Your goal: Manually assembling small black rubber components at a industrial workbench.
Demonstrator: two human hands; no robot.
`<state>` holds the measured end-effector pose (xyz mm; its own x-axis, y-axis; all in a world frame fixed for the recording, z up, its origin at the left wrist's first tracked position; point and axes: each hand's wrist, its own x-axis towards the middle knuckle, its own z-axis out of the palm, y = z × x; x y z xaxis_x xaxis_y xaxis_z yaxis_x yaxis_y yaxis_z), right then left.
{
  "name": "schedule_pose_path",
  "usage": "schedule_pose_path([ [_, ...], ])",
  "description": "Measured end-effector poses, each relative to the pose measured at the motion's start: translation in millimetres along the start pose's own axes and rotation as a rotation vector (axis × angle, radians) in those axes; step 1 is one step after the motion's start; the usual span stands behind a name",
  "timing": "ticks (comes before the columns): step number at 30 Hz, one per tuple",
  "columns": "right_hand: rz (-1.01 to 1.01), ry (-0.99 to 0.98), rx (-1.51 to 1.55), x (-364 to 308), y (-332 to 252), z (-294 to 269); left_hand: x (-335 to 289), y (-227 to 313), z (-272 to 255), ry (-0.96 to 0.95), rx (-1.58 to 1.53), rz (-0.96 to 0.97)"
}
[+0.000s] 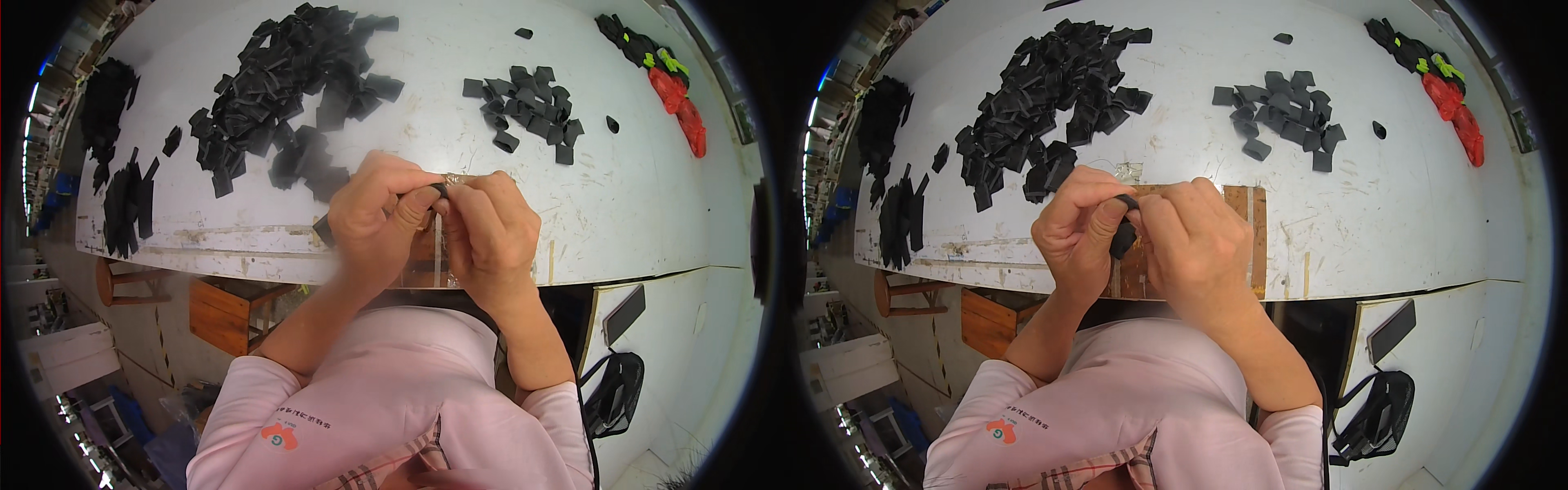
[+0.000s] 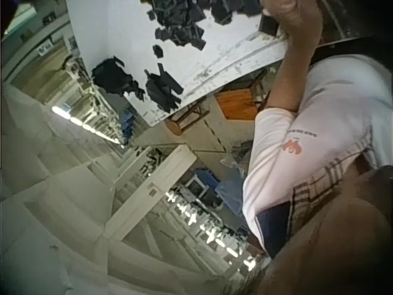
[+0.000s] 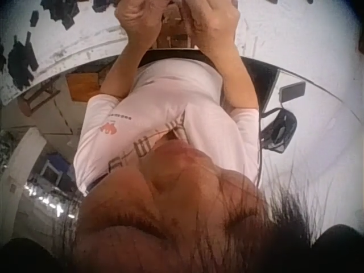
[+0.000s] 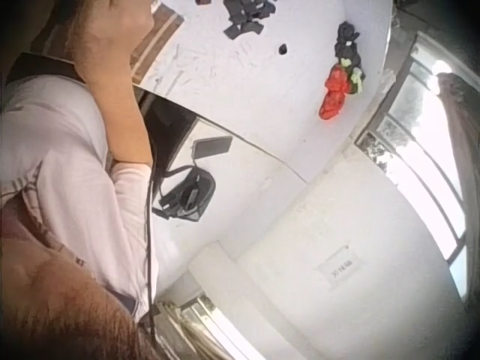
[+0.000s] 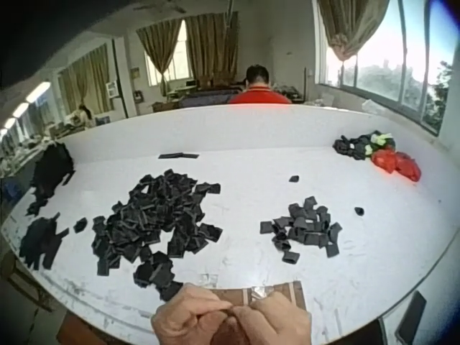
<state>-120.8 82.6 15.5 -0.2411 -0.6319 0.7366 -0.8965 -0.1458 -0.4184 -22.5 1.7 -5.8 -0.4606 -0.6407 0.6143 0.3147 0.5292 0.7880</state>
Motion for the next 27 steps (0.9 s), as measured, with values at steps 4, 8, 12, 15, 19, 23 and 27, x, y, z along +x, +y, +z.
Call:
schedule_pose_path([
  [4,0.518,0.082,0.593,-4,-9,-24,-12,16,1,0.126,-0.470,-0.246],
  [8,0.856,0.249,1.151,-25,-14,-22,-29,27,-3,0.070,-0.361,-0.342],
  [12,1.100,0.217,1.454,-46,-17,-11,-35,35,4,0.006,-0.284,-0.433],
  [15,1.193,0.190,1.504,-52,-21,-6,-40,24,5,0.010,-0.226,-0.399],
  [19,1.291,0.064,1.430,-52,-21,-7,-41,21,6,0.010,-0.127,-0.281],
  [23,0.524,0.042,0.186,-60,-18,-19,-39,24,2,-0.019,0.069,-0.235],
  [27,0.396,0.085,0.443,-55,-10,-8,-40,29,3,-0.090,0.133,-0.279],
])
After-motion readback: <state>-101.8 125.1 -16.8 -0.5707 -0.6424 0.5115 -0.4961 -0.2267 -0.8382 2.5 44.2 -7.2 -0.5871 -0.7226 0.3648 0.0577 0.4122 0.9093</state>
